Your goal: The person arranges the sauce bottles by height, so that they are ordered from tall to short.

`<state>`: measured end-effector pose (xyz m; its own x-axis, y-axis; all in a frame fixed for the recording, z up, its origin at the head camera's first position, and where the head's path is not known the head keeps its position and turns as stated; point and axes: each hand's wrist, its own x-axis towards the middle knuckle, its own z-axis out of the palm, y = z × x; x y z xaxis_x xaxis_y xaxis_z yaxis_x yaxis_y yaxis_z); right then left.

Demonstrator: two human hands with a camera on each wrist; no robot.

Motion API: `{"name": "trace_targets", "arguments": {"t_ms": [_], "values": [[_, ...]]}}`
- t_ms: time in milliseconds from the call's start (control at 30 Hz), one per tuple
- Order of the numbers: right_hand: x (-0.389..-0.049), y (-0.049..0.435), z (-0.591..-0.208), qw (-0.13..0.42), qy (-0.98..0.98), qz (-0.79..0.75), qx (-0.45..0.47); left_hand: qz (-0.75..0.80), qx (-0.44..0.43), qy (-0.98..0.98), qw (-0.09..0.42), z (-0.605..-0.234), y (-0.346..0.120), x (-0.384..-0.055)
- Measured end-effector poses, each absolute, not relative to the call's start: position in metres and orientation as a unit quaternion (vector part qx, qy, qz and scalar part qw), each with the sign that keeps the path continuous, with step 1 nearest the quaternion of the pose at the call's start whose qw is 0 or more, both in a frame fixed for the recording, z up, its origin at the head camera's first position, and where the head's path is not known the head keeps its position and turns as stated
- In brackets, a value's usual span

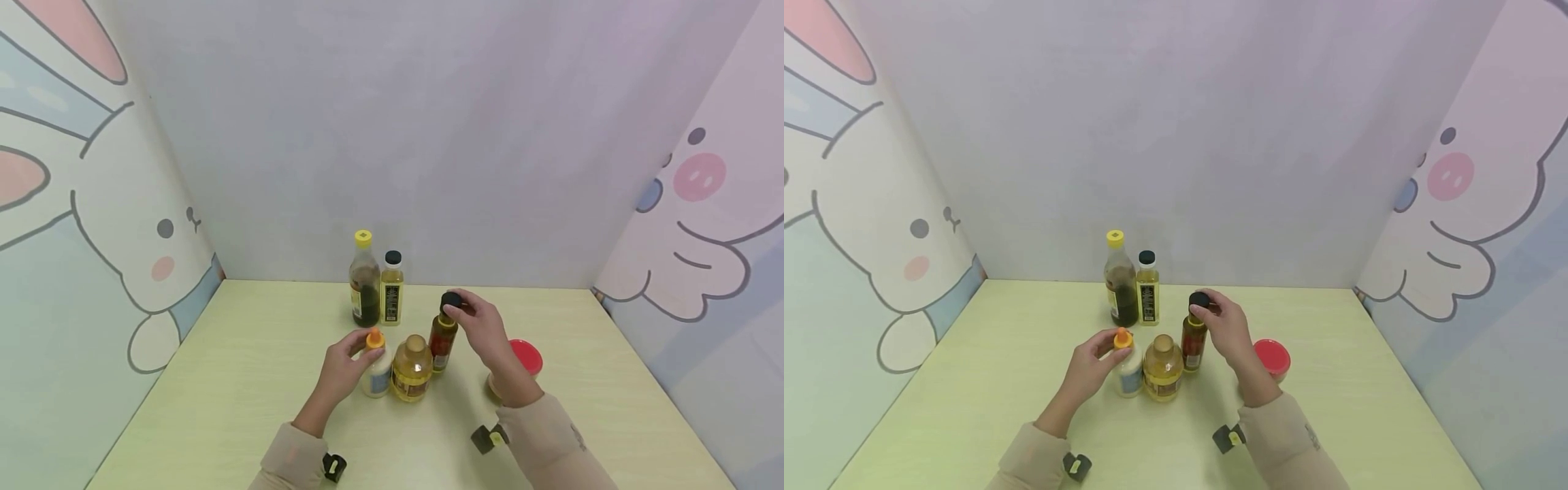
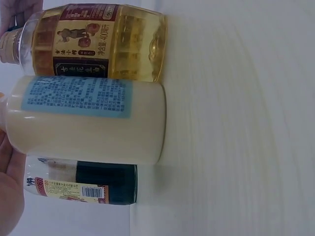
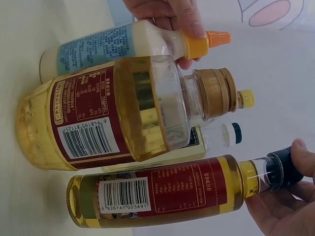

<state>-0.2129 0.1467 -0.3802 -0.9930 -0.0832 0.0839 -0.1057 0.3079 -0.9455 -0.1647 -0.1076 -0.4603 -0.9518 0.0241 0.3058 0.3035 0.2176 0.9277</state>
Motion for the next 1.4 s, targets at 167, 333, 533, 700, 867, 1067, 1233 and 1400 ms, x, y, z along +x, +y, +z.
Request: {"name": "trace_targets", "arguments": {"t_ms": [167, 333, 533, 700, 867, 1067, 1233, 1400], "values": [[-0.219, 0.143, -0.379, 0.01, -0.807, 0.588, 0.059, -0.619, -0.109, -0.77, 0.114, -0.459, -0.108, -0.164], [-0.225, 0.139, -0.378, 0.017, -0.808, 0.585, 0.061, -0.621, -0.109, -0.768, 0.113, -0.46, -0.107, -0.165], [-0.232, 0.136, -0.379, 0.02, -0.802, 0.594, 0.061, -0.61, -0.105, -0.777, 0.112, -0.461, -0.108, -0.165], [-0.238, 0.132, -0.378, 0.019, -0.801, 0.595, 0.062, -0.607, -0.101, -0.78, 0.111, -0.462, -0.108, -0.165], [-0.244, 0.128, -0.377, 0.026, -0.801, 0.594, 0.068, -0.61, -0.102, -0.778, 0.111, -0.462, -0.108, -0.165], [-0.253, 0.122, -0.375, 0.036, -0.8, 0.595, 0.063, -0.622, -0.095, -0.769, 0.111, -0.461, -0.106, -0.165], [-0.261, 0.115, -0.372, 0.04, -0.796, 0.601, 0.061, -0.618, -0.096, -0.772, 0.113, -0.462, -0.106, -0.164], [-0.267, 0.108, -0.369, 0.041, -0.797, 0.599, 0.059, -0.613, -0.091, -0.778, 0.109, -0.462, -0.107, -0.164]]}}
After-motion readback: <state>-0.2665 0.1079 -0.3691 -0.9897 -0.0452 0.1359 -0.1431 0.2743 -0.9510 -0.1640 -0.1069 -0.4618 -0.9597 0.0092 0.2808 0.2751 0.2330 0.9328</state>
